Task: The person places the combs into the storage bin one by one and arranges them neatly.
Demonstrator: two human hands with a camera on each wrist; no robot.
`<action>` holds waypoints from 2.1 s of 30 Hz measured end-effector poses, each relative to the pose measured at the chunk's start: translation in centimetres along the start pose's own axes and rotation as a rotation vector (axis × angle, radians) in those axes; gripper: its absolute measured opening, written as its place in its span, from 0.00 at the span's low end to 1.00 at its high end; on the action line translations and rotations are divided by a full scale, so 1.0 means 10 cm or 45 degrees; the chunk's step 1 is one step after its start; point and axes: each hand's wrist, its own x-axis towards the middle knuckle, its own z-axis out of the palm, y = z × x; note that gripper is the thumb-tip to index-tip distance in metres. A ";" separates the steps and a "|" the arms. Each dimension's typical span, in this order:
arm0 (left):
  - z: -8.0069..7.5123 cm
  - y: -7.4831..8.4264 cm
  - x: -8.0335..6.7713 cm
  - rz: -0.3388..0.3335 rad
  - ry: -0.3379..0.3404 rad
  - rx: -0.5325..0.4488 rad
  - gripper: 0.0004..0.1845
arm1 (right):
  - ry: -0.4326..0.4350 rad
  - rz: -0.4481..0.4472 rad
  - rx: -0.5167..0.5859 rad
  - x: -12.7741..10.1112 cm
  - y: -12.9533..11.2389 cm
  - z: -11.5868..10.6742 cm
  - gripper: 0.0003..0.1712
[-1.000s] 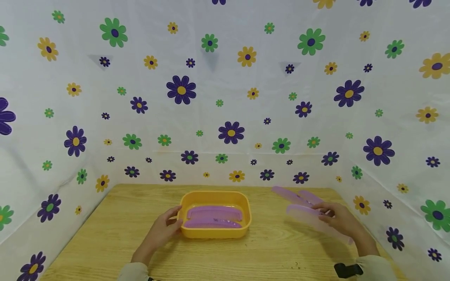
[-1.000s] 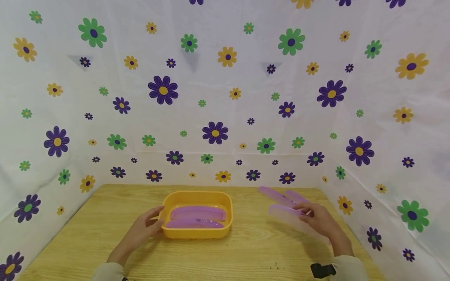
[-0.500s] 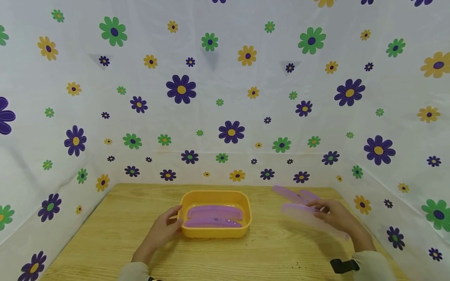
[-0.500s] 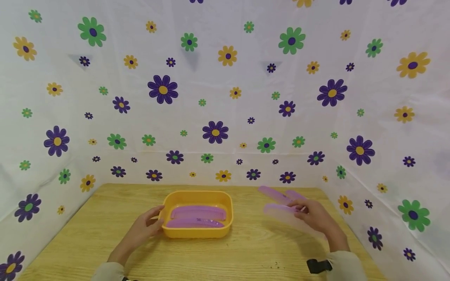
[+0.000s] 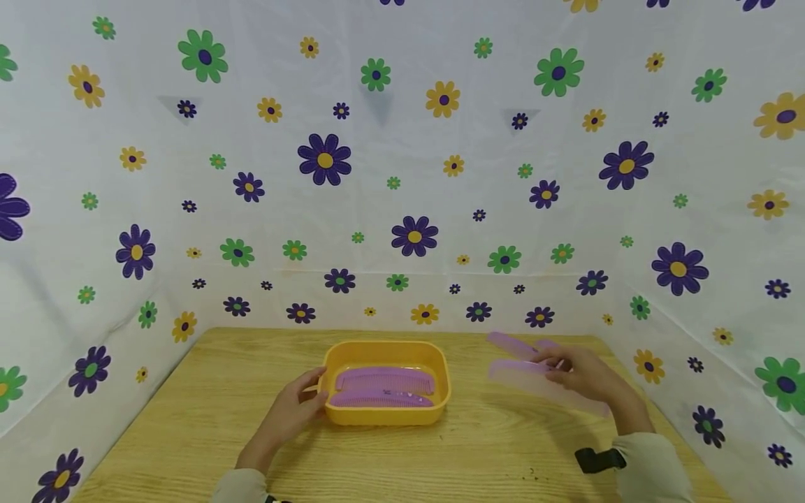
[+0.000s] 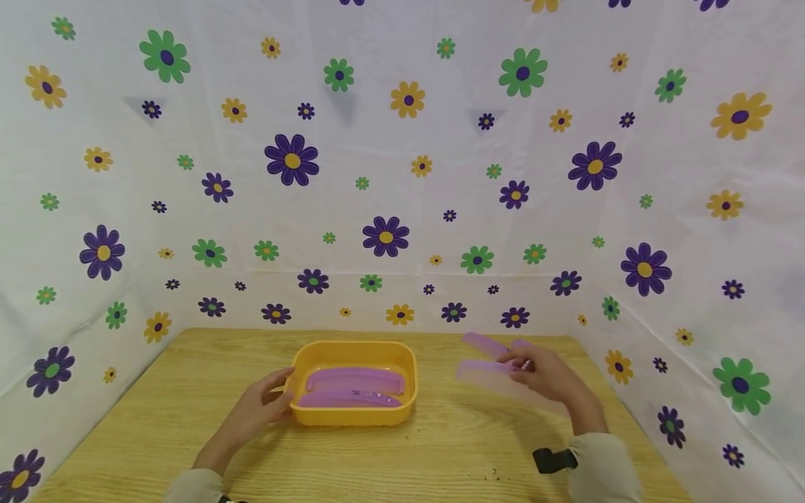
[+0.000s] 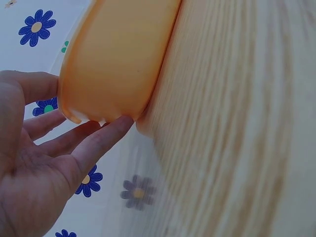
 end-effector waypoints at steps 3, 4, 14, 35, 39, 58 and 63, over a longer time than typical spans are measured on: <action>0.00 0.00 0.00 -0.004 0.003 0.003 0.29 | -0.007 -0.026 -0.015 0.05 -0.05 0.00 0.15; 0.00 0.00 -0.01 0.001 0.001 0.008 0.29 | -0.007 -0.040 -0.017 0.07 -0.06 0.00 0.15; 0.00 -0.02 0.00 0.024 -0.011 0.007 0.29 | -0.080 -0.030 0.045 0.26 -0.17 0.02 0.15; 0.02 -0.04 0.02 -0.025 0.022 0.016 0.29 | -0.219 -0.029 0.097 0.76 -0.50 0.17 0.16; 0.02 -0.03 0.02 -0.020 0.019 0.012 0.29 | -0.237 -0.026 0.081 0.85 -0.57 0.19 0.16; 0.01 -0.05 0.04 -0.013 0.009 0.000 0.29 | -0.270 0.030 0.064 1.18 -0.81 0.42 0.16; 0.01 -0.05 0.04 -0.021 0.019 0.010 0.29 | -0.267 0.009 0.086 1.22 -0.86 0.47 0.15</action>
